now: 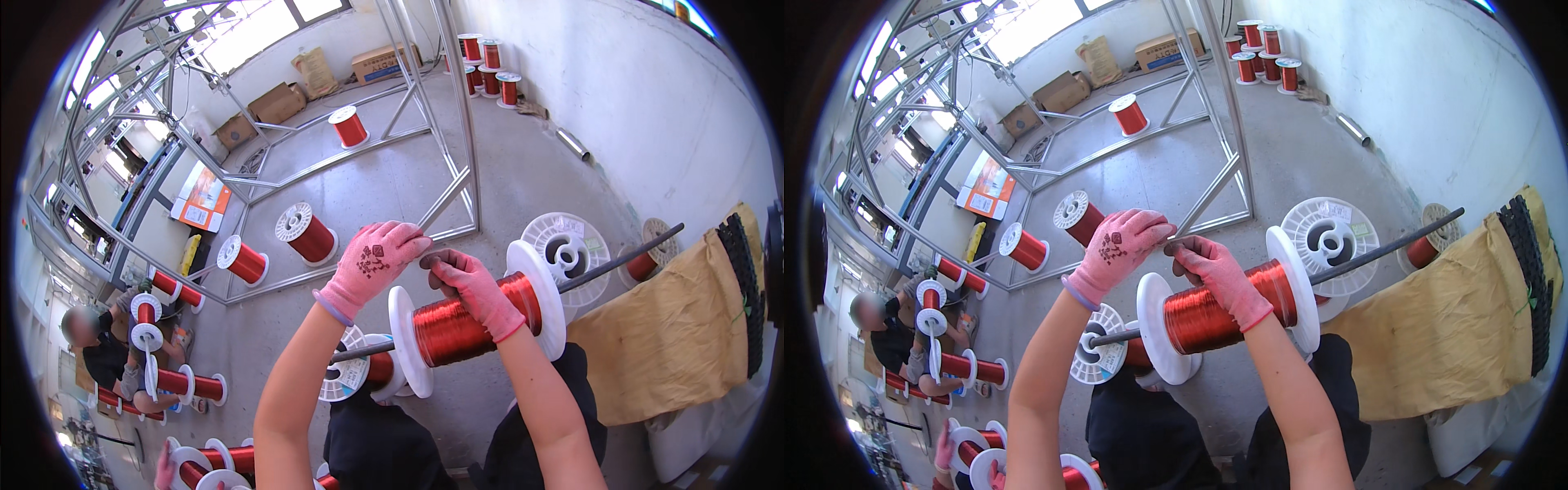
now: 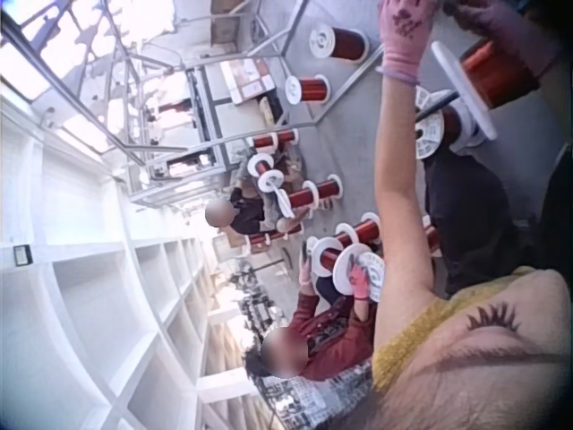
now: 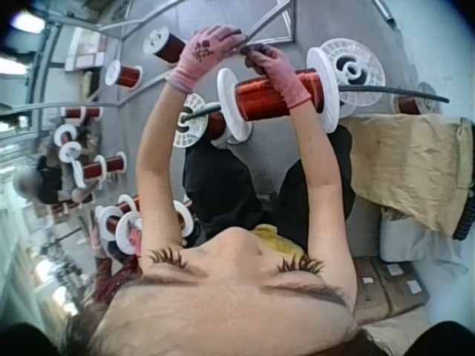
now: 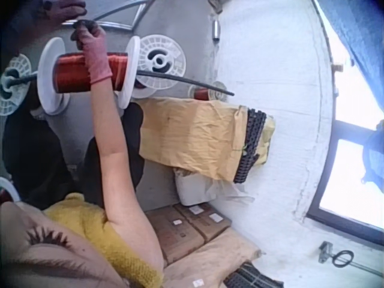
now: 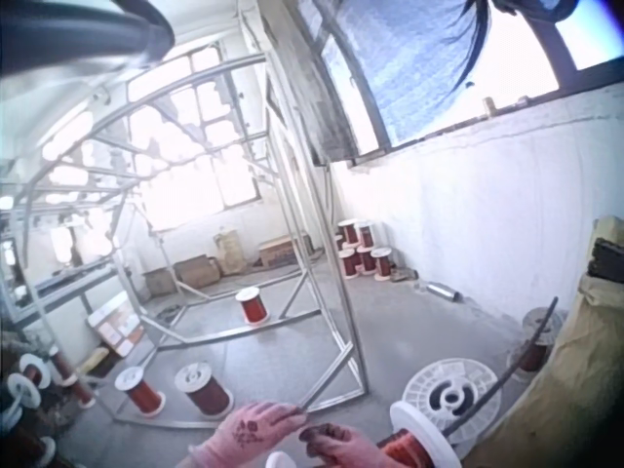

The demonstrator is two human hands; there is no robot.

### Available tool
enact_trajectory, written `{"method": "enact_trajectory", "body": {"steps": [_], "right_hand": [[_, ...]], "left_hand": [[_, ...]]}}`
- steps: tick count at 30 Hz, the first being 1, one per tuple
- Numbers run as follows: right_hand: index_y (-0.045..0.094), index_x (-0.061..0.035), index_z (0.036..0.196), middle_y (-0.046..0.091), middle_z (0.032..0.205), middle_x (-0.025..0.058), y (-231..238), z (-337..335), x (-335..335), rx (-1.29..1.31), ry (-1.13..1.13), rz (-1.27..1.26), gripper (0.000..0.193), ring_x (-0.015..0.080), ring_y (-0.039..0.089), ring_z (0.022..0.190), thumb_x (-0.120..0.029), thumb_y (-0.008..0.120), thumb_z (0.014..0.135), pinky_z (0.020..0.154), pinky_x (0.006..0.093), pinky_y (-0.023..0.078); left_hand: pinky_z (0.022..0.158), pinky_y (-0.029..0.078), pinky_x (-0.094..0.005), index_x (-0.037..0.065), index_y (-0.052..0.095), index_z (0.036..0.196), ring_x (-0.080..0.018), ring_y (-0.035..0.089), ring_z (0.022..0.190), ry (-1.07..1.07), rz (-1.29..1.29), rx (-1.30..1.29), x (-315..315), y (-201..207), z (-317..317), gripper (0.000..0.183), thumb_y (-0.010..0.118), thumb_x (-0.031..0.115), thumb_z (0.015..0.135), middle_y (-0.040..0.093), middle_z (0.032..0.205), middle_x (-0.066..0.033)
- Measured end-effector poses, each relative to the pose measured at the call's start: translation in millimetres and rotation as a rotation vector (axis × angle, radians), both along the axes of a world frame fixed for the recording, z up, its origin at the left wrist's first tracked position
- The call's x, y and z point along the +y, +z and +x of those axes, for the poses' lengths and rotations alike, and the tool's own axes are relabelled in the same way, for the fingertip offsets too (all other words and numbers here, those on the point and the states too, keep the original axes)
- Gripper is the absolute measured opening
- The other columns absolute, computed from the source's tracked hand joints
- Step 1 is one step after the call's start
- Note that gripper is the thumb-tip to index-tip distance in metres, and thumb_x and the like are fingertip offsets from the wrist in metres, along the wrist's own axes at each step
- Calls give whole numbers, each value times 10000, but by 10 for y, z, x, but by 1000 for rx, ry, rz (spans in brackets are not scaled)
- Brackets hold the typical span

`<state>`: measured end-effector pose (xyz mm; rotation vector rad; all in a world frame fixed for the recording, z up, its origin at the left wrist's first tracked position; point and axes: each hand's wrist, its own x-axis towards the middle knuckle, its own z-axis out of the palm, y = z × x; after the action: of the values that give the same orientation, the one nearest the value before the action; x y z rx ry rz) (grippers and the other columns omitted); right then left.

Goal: The person holds a metal rod with a white spool and winds red wire onto it by hand. They rotate the spool with their hands while sitting in a workspace containing several other wire spools and a metal frame structure.

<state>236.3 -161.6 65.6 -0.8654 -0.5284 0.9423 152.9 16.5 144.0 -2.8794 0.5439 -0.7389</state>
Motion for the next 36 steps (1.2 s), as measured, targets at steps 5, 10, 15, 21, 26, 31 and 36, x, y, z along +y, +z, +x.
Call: {"method": "enact_trajectory", "body": {"steps": [5,10,15,21,26,31,36], "right_hand": [[649,-63,1036,603,768,-14,24,10,-31,-27,24,-14,156,20,412,566,-195,603,969,509,176,313],[618,-74,1030,593,777,-20,11,-45,22,-90,-79,-11,120,9,420,607,-176,595,971,531,165,308],[592,-51,1004,609,818,-4,-82,-104,124,-276,-295,-9,71,35,514,690,-107,588,961,600,197,414],[577,-9,975,627,859,47,-147,-220,166,-687,-574,-115,69,129,604,784,-9,592,907,716,281,500],[581,-18,979,638,868,114,-131,-283,151,-907,-750,-176,103,186,628,782,0,597,879,725,312,504],[579,-36,953,648,872,144,-122,-270,148,-796,-712,-159,88,321,653,804,-72,621,884,698,376,513],[588,-32,964,654,865,131,-142,-261,150,-756,-690,-181,90,275,649,787,-64,620,886,698,359,511]], "left_hand": [[781,518,-377,173,648,1054,-207,632,927,20,-18,29,-53,45,0,284,703,163,776,619,1009,1],[764,507,-389,143,643,962,-210,622,900,97,-64,154,-118,117,-46,148,656,201,826,610,948,-13],[762,502,-411,87,665,893,-279,634,888,163,-184,278,-204,176,-54,158,585,223,881,646,889,-74],[757,503,-416,13,658,926,-330,640,829,410,-427,558,-329,290,-59,273,551,256,865,657,866,-156],[747,492,-409,14,668,894,-331,635,816,515,-649,696,-373,379,-36,262,541,238,841,647,839,-177],[773,506,-425,54,671,928,-326,639,840,385,-537,460,-332,253,-90,250,547,250,835,651,875,-151],[763,496,-399,96,716,921,-289,621,857,258,-372,319,-359,231,-147,189,655,225,797,629,869,-94]]}}
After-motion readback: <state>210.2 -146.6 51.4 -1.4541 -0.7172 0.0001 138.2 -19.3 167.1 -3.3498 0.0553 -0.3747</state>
